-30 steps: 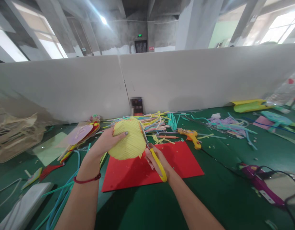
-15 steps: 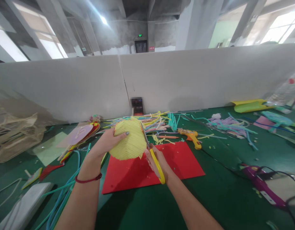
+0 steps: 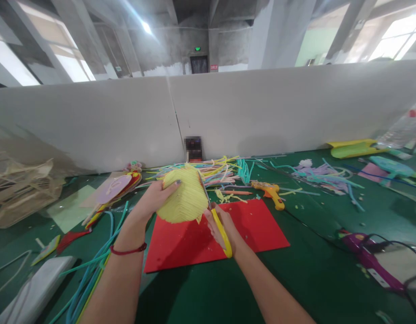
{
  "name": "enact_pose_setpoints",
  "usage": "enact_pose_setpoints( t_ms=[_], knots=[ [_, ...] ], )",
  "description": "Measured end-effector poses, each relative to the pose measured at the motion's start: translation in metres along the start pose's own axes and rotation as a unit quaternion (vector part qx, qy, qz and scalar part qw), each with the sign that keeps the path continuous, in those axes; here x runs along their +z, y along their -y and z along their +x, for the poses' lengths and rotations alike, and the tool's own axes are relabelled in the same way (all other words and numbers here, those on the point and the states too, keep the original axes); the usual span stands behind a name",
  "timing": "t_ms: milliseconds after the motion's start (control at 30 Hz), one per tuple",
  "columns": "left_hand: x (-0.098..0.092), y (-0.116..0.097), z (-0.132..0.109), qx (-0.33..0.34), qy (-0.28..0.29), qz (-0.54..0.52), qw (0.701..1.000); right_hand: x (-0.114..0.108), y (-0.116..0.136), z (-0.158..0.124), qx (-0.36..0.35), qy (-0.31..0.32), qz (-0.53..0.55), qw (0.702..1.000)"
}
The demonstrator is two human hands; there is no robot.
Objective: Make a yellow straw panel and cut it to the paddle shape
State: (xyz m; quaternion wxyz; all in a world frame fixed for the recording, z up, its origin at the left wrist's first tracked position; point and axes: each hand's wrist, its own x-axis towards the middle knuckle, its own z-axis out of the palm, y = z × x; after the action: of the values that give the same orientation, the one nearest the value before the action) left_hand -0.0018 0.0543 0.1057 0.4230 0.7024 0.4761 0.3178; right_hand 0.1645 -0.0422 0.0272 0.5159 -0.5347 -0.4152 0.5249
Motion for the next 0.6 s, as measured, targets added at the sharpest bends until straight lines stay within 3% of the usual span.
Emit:
enact_pose_setpoints(
  t_ms=[233,433,600],
  knots=[
    [0.001,0.004,0.001,-0.003,-0.002,-0.038,0.999,-0.004,-0.005,0.001,-0.036,0.017,-0.018,0.999],
    [0.001,0.006,0.003,-0.008,-0.010,-0.040,0.999,-0.004,-0.012,0.004,-0.023,-0.022,-0.051,0.998],
    [0.000,0.008,0.005,-0.001,-0.022,-0.057,0.998,-0.002,-0.003,0.000,-0.007,-0.008,-0.027,1.000]
  ],
)
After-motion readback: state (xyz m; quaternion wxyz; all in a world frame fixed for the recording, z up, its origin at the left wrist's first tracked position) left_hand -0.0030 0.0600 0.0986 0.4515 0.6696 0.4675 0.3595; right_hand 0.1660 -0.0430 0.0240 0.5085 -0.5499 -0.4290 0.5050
